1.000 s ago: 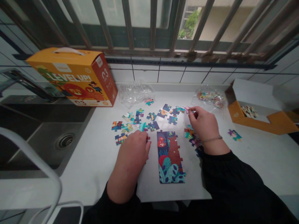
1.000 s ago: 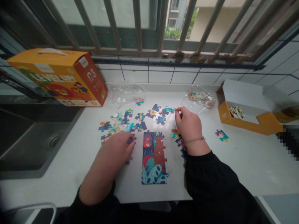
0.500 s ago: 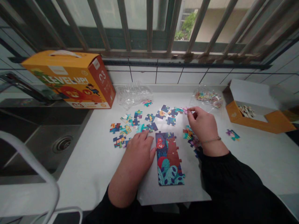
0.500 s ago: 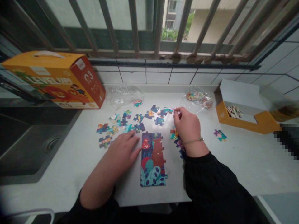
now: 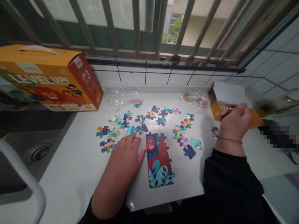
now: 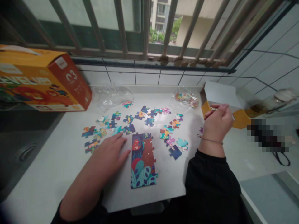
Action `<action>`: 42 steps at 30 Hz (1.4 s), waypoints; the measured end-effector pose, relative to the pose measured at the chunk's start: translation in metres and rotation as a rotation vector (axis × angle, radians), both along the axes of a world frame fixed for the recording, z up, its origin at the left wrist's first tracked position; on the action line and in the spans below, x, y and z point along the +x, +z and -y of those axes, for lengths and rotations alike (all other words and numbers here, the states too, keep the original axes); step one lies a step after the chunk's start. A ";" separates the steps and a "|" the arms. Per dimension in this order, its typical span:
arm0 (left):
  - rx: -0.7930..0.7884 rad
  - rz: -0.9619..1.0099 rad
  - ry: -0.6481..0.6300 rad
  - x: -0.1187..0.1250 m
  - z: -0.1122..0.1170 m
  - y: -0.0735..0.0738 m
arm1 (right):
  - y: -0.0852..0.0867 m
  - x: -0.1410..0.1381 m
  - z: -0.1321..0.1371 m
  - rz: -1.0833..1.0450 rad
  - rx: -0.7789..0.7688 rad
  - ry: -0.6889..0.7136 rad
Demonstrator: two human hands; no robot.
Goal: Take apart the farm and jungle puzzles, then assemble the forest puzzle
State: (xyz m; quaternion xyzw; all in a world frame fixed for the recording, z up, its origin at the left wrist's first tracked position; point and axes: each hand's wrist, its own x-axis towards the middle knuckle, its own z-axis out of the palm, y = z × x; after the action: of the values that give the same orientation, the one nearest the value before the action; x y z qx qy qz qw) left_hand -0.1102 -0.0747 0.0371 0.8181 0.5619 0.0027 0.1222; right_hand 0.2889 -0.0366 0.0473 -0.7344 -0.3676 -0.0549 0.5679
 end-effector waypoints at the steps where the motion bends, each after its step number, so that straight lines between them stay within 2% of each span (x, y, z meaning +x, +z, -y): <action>1: 0.009 -0.007 0.002 -0.001 -0.001 -0.001 | -0.002 0.007 0.002 -0.048 0.048 -0.033; 5: 0.045 -0.020 0.026 -0.003 -0.005 -0.006 | -0.012 0.020 0.005 -0.119 0.112 -0.032; 9: 0.089 -0.022 -0.007 -0.005 -0.008 -0.011 | -0.012 0.022 0.006 -0.119 0.130 -0.032; 13: 0.125 0.039 -0.124 -0.004 -0.010 -0.016 | -0.010 0.026 0.007 -0.257 0.239 -0.065; 16: 0.068 0.128 -0.216 -0.002 -0.009 -0.015 | -0.013 0.027 0.006 -0.346 0.306 -0.053; 18: 0.014 0.172 -0.252 0.000 -0.008 -0.013 | -0.016 0.024 0.004 -0.363 0.288 0.003; 22: -0.066 0.185 -0.277 0.002 -0.008 -0.010 | -0.025 0.009 -0.001 -0.313 0.061 0.234; 26: -0.091 0.191 -0.296 0.004 -0.007 -0.008 | -0.028 -0.005 -0.003 -0.145 -0.214 0.446; 30: -0.109 0.213 -0.323 0.005 -0.005 -0.008 | -0.020 -0.014 0.010 0.137 -0.429 0.448; 34: -0.125 0.228 -0.333 0.007 -0.003 -0.008 | -0.009 -0.031 0.039 0.374 -0.642 0.472; 38: -0.131 0.246 -0.341 0.009 -0.001 -0.004 | -0.005 -0.054 0.060 0.433 -0.708 0.545; 42: -0.160 0.279 -0.381 0.013 0.001 -0.001 | -0.004 -0.068 0.052 0.520 -0.764 0.587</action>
State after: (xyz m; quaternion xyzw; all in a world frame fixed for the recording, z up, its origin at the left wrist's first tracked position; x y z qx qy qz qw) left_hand -0.0972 -0.0757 0.0365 0.8887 0.3737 0.0483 0.2613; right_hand 0.2205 -0.0883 0.0435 -0.7171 -0.6793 0.0633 0.1426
